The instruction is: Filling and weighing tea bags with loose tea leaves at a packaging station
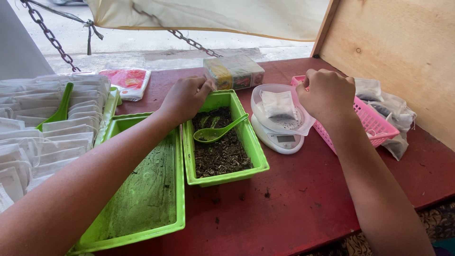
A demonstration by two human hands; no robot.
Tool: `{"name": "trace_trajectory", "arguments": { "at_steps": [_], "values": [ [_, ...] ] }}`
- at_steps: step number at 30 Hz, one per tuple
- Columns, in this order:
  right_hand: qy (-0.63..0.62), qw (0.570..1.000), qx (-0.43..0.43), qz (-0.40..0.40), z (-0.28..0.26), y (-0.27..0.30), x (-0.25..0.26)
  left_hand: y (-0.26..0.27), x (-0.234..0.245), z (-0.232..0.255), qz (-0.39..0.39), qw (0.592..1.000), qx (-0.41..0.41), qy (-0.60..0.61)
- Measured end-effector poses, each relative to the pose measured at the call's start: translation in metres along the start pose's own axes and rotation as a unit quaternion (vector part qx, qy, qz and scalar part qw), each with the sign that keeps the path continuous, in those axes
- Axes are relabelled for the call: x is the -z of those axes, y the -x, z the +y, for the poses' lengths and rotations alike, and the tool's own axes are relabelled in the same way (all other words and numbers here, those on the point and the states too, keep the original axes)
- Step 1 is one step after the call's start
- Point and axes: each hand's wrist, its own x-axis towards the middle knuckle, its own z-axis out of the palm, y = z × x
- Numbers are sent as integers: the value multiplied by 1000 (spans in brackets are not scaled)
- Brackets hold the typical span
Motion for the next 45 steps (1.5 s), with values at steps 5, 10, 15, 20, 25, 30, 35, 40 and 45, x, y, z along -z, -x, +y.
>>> {"name": "trace_trajectory", "arguments": {
  "at_steps": [5, 10, 15, 20, 25, 30, 35, 40, 45],
  "values": [
    [3, 1000, 1, 8, 0, 0, -3, -2, -4, -5, -2, 1000, 2, -4],
    [7, 1000, 3, 12, 1, 0, -5, -1, -3, -3, -1, 1000, -1, -6],
    [19, 999, 0, 39, -2, 1, -6, 2, 0, 2, 0, 1000, 2, 0],
    [0, 999, -5, 39, 0, -5, -15, 2, 1, 3, 3, 1000, -6, 7],
    [-8, 1000, 2, 29, -10, 2, -7, 4, 2, 4, -5, 1000, 2, -11],
    [15, 999, -11, -32, -13, 3, -10, 3, 0, 1, -1, 1000, 5, -11],
    [-2, 998, 5, -56, -29, 12, 9, 5, 3, 7, -3, 1000, 5, -12],
    [-4, 998, 20, -67, -30, 13, 3, 8, 5, 14, 4, 1000, -11, -11],
    [8, 999, 46, 18, -14, 2, -28, 6, 7, 35, 13, 935, -131, -329]
  ]
}}
